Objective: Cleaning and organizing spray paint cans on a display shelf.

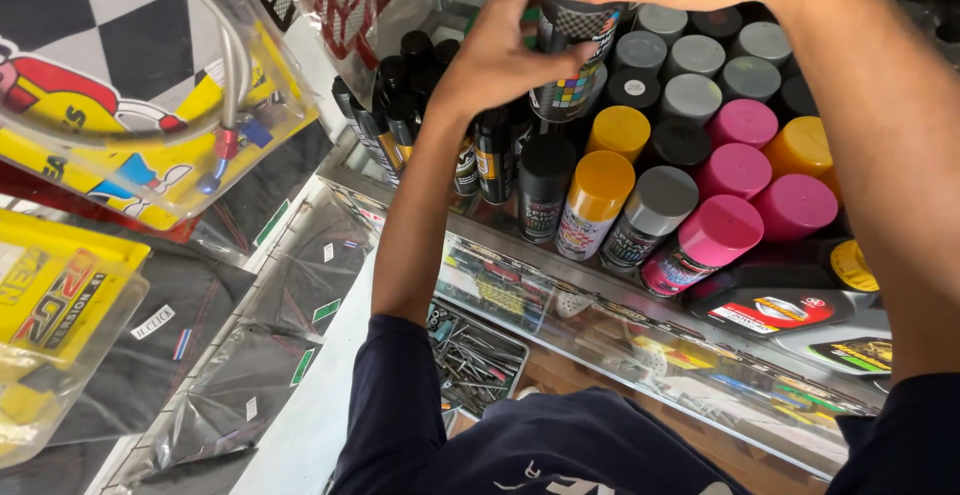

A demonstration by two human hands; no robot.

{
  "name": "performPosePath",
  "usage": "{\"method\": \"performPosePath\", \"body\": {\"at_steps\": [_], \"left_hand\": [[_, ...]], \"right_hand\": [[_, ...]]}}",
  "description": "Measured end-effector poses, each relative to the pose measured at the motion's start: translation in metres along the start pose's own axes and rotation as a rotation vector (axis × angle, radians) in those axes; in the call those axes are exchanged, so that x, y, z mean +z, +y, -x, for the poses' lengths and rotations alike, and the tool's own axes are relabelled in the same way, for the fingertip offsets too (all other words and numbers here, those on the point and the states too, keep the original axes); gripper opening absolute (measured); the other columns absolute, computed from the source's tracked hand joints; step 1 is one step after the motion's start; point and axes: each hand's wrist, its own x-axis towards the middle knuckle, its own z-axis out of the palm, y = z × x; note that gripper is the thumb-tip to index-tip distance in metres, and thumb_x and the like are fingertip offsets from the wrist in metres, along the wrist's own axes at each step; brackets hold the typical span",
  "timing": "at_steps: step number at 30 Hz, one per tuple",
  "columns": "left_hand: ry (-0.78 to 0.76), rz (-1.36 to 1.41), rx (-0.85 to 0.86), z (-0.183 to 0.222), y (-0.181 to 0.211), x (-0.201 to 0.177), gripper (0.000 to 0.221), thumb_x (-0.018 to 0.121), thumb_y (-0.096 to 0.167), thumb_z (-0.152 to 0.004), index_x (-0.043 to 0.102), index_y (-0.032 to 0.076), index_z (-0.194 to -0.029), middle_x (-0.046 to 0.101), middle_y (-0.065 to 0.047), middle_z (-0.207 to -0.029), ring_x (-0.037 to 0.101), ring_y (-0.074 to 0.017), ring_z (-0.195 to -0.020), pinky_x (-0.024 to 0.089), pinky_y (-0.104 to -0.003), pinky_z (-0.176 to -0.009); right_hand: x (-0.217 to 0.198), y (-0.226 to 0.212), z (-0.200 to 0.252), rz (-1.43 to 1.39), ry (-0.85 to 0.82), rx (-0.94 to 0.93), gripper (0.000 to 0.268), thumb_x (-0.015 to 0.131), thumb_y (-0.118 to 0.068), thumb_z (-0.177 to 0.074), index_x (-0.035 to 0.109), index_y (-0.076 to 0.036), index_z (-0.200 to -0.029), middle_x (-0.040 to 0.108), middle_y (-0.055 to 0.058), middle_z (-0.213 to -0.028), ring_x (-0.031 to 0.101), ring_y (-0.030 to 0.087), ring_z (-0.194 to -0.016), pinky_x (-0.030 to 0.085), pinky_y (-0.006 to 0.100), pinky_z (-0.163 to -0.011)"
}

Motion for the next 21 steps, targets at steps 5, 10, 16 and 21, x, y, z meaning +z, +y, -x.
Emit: {"method": "performPosePath", "body": {"at_steps": [5,10,16,21], "left_hand": [[0.207,-0.304,0.058,0.008,0.043,0.014,0.069,0.097,0.012,-0.072,0.055,0.002,-0.125,0.073,-0.011,-0.105,0.072,-0.0209,-0.087,0.059,-0.031,-0.081],[0.319,-0.385,0.036,0.009,0.051,0.022,0.054,0.092,0.017,-0.069,0.060,0.002,-0.109,0.069,-0.009,-0.090,0.064,-0.0204,-0.071,0.055,-0.031,-0.069],[0.358,-0.399,0.031,0.009,0.041,0.025,0.058,0.093,0.016,-0.068,0.060,-0.001,-0.113,0.071,-0.014,-0.102,0.071,-0.0267,-0.083,0.059,-0.035,-0.079],[0.356,-0.399,0.037,0.011,0.038,0.024,0.052,0.089,0.016,-0.068,0.061,0.001,-0.108,0.069,-0.011,-0.094,0.066,-0.0243,-0.076,0.056,-0.034,-0.073]], "right_hand": [[0.004,-0.013,0.012,0.033,0.103,0.015,0.063,0.057,-0.056,-0.108,0.072,0.004,-0.121,0.075,0.022,-0.096,0.068,0.036,-0.064,0.055,0.048,-0.049],[0.002,-0.021,0.015,0.001,0.172,-0.055,0.049,0.062,-0.045,-0.112,0.074,0.003,-0.119,0.075,0.015,-0.091,0.064,0.028,-0.057,0.050,0.043,-0.042],[0.004,-0.018,0.008,0.014,0.131,-0.048,0.055,0.057,-0.050,-0.111,0.073,0.002,-0.123,0.076,0.017,-0.099,0.069,0.032,-0.065,0.054,0.045,-0.050],[0.012,-0.011,-0.001,-0.058,0.175,-0.148,0.042,0.064,-0.038,-0.112,0.074,0.002,-0.119,0.072,0.015,-0.082,0.060,0.025,-0.053,0.045,0.038,-0.041]]}}
